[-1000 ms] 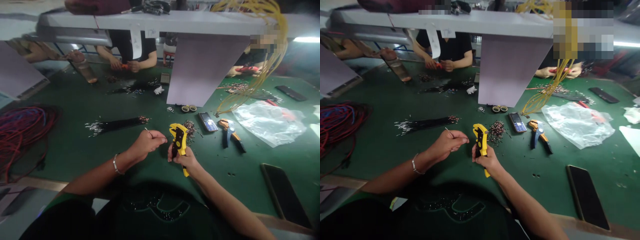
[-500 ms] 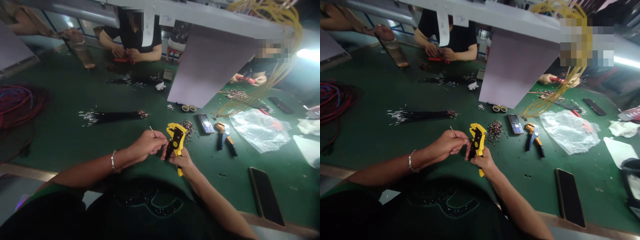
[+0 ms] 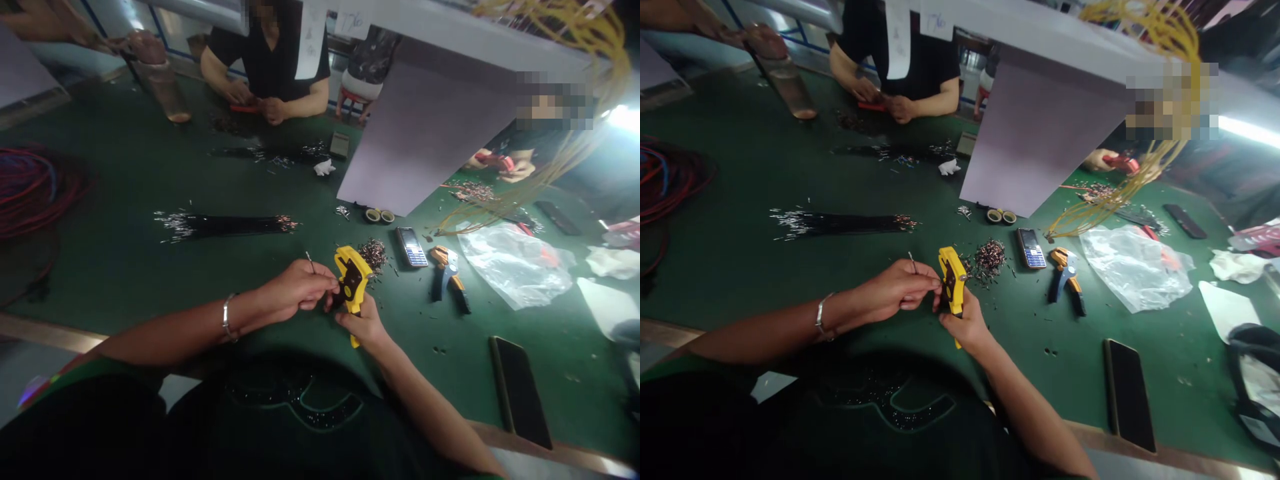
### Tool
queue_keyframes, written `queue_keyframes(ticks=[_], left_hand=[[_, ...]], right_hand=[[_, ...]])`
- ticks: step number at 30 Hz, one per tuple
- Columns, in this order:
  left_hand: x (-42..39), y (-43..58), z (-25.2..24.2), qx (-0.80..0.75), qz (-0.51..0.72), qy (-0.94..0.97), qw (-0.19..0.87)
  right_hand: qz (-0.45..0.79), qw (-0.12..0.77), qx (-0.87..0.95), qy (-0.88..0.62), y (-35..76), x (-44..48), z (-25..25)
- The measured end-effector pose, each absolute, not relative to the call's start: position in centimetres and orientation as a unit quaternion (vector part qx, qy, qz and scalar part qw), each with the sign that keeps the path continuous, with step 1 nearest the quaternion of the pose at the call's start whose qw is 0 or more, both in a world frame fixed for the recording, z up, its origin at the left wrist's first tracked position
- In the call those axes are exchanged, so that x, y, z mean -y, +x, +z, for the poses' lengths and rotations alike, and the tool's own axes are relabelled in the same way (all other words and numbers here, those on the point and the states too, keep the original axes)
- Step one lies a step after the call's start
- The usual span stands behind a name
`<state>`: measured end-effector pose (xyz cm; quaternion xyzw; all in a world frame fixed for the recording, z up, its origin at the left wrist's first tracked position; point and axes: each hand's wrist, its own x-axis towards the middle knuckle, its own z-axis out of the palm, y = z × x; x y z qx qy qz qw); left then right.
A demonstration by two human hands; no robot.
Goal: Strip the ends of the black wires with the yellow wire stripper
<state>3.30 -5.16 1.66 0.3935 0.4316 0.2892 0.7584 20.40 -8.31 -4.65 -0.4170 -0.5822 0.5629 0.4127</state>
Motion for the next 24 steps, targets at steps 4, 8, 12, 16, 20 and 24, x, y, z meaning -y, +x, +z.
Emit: queue_keyframes(ticks=[4, 8, 12, 16, 20, 24], left_hand=[[5.2, 3.1, 1.8, -0.439, 0.293, 0.387, 0.756], [5.1, 2.8, 1.0, -0.413, 0.285, 0.406, 0.764], [5.0, 2.7, 0.6, -0.405, 0.272, 0.443, 0.752], [5.0, 2.6, 1.3, -0.410, 0.265, 0.472, 0.734], [4.8, 2.4, 1.9, -0.418, 0.245, 0.493, 0.723], [4.7, 2.2, 2.1, -0.427, 0.231, 0.509, 0.711]], right_hand=[[0.429, 0.405, 0.668, -0.453, 20.4, 8.6, -3.9], [0.252, 0.394, 0.755, -0.460, 20.5, 8.8, -3.6], [0.149, 0.407, 0.790, -0.433, 20.5, 8.9, -3.2], [0.103, 0.405, 0.810, -0.411, 20.7, 9.1, -2.5], [0.084, 0.379, 0.820, -0.420, 20.9, 9.3, -2.3], [0.067, 0.366, 0.825, -0.425, 20.9, 9.4, -2.3]])
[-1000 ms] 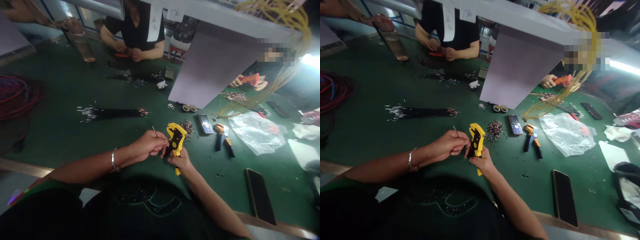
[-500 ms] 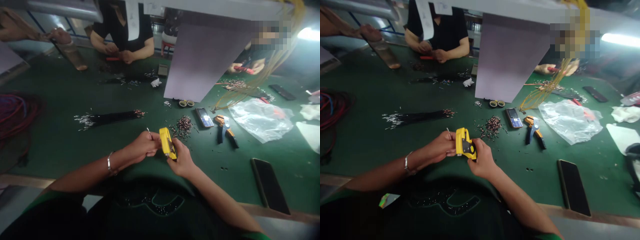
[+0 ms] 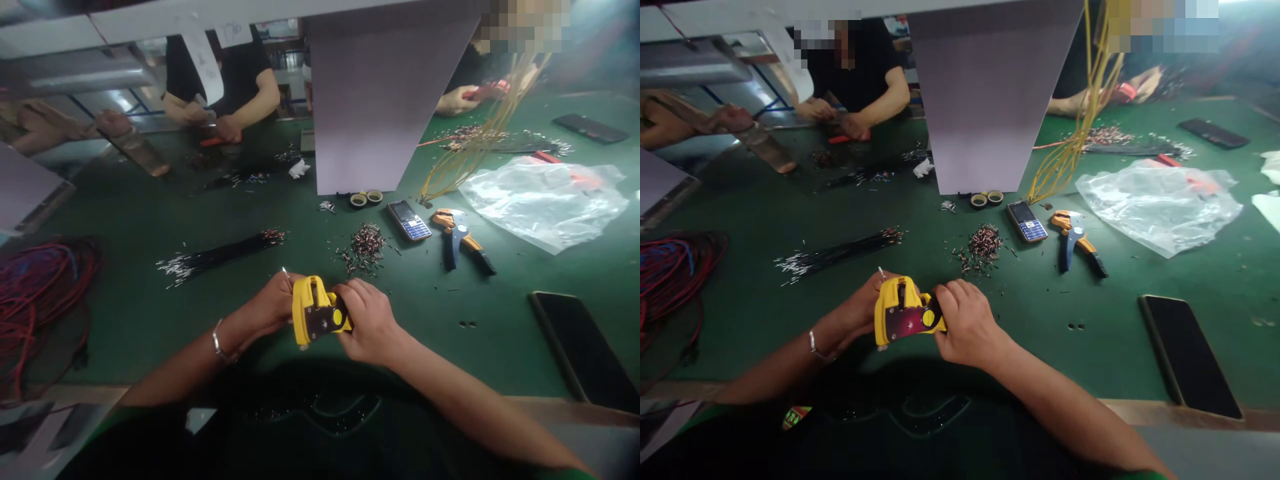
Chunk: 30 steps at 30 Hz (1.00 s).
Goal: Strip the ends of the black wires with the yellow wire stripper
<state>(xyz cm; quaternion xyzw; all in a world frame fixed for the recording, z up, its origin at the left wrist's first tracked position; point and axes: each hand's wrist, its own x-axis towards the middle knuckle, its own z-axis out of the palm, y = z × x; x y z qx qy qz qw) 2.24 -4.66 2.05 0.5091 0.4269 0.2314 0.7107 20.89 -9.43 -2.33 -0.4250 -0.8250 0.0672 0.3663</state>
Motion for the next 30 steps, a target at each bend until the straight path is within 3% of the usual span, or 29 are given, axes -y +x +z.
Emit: queue_keyframes(ticks=[30], left_hand=[[4.4, 1.8, 1.9, -0.379, 0.204, 0.491, 0.758]], right_hand=[[0.088, 0.397, 0.806, -0.431, 20.3, 9.9, -4.3]])
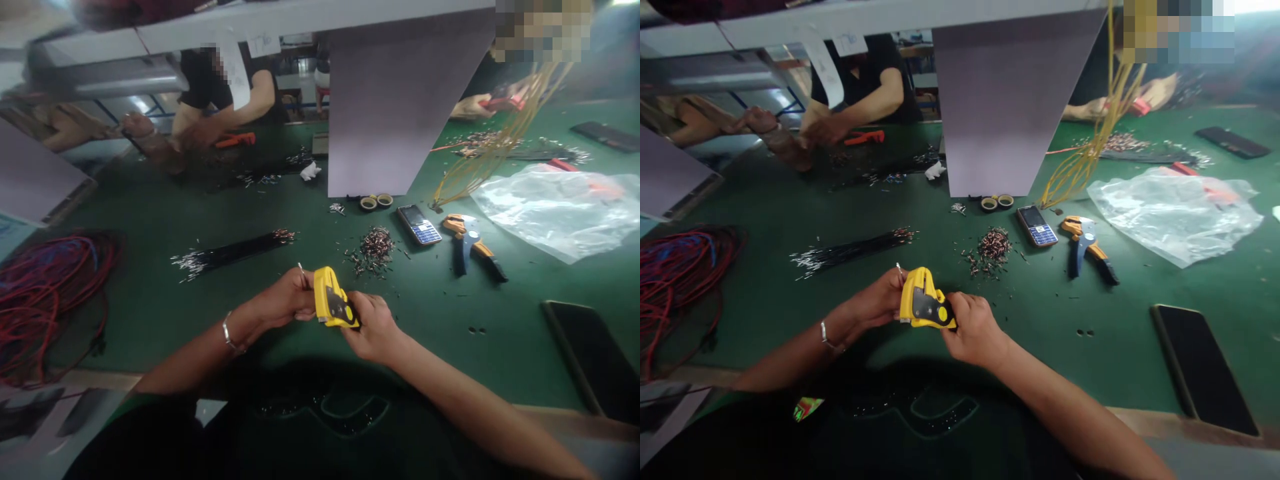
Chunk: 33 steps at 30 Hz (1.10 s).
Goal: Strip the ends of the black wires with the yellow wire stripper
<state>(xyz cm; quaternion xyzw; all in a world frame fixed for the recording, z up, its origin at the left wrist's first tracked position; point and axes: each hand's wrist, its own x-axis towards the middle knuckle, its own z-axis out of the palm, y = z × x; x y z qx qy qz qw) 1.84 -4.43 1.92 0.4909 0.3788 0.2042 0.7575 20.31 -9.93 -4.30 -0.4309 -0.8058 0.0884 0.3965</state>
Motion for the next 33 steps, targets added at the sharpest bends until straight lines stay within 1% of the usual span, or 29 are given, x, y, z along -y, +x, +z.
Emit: queue_keyframes(ticks=[3, 8, 12, 14, 16, 23, 33], left_hand=[[4.4, 2.3, 2.1, -0.379, 0.205, 0.453, 0.780], [4.1, 3.3, 1.9, -0.417, 0.228, 0.406, 0.780], [3.6, 3.3, 0.8, -0.405, 0.238, 0.409, 0.782], [3.4, 3.2, 0.3, -0.392, 0.246, 0.410, 0.786], [3.2, 3.1, 0.0, -0.383, 0.252, 0.409, 0.789], [2.9, 2.9, -0.5, -0.398, 0.267, 0.419, 0.772], [3.5, 3.2, -1.0, -0.391, 0.280, 0.422, 0.768]], right_hand=[[0.152, 0.419, 0.772, -0.453, 20.0, 9.7, -4.7], [0.319, 0.423, 0.668, -0.522, 19.6, 9.2, -5.5], [0.471, 0.446, 0.564, -0.510, 19.2, 8.9, -5.9], [0.549, 0.442, 0.502, -0.501, 19.1, 8.8, -5.9], [0.596, 0.435, 0.457, -0.497, 18.9, 8.8, -5.9], [0.668, 0.440, 0.388, -0.458, 18.9, 8.7, -6.1], [0.678, 0.443, 0.381, -0.446, 19.0, 8.8, -6.5]])
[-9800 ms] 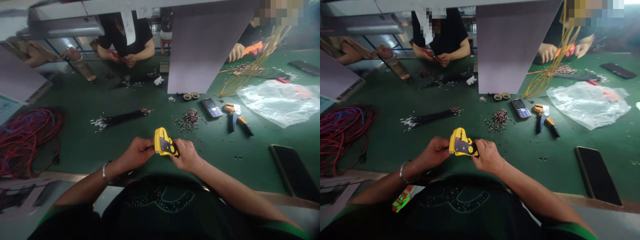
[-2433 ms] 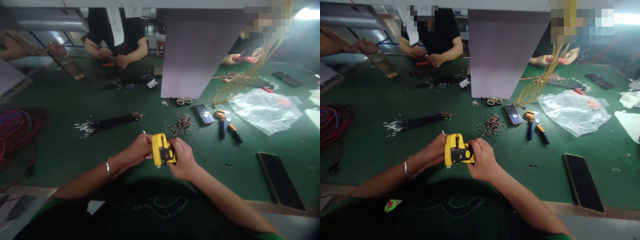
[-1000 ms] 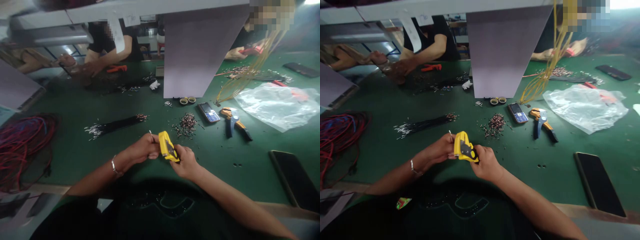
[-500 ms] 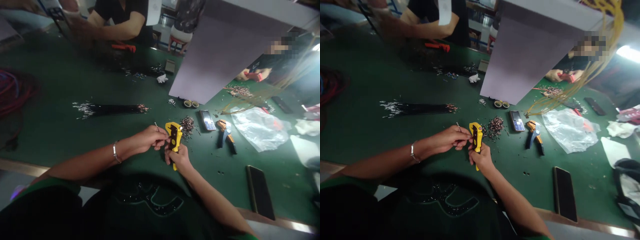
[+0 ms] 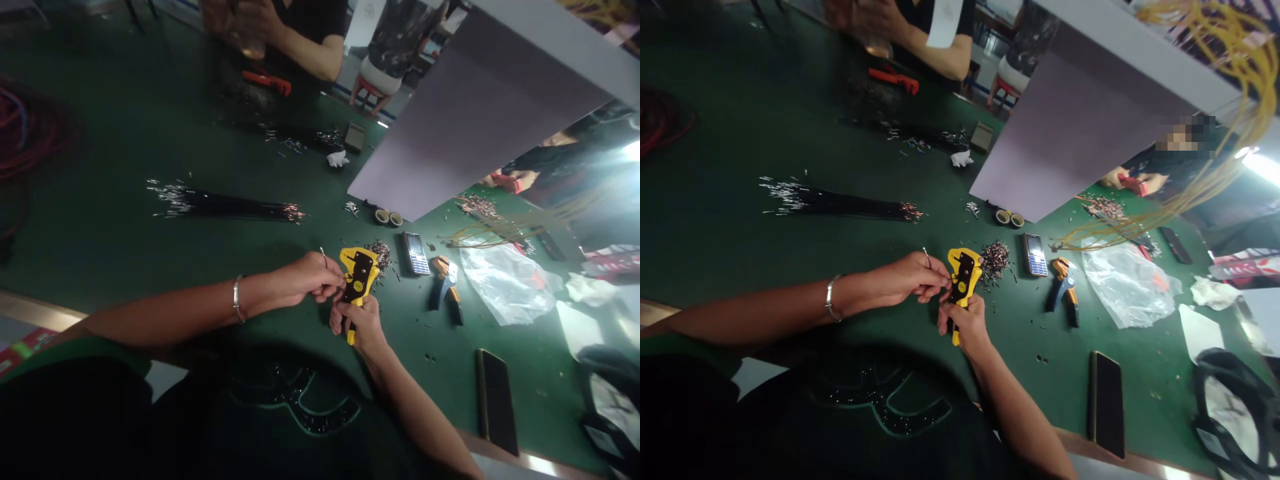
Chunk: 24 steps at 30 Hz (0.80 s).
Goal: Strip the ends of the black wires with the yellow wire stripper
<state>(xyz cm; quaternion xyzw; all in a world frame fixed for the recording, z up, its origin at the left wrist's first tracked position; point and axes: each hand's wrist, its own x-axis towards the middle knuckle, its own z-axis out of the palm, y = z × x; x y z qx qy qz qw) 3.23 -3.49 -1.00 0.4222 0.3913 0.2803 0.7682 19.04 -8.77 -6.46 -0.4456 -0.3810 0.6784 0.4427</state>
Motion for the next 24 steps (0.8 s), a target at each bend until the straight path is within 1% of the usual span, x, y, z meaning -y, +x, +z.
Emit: queue_keyframes(ticks=[8, 12, 24], left_hand=[[3.6, 3.3, -2.1, -0.375, 0.292, 0.400, 0.784], [3.7, 3.3, -2.0, -0.370, 0.291, 0.396, 0.788], [4.3, 3.5, -0.2, -0.407, 0.285, 0.367, 0.787]], right_hand=[[0.627, 0.419, 0.464, -0.465, 19.3, 8.8, -6.2], [0.598, 0.422, 0.495, -0.468, 19.5, 8.7, -6.0], [0.591, 0.429, 0.487, -0.479, 19.2, 9.2, -6.5]])
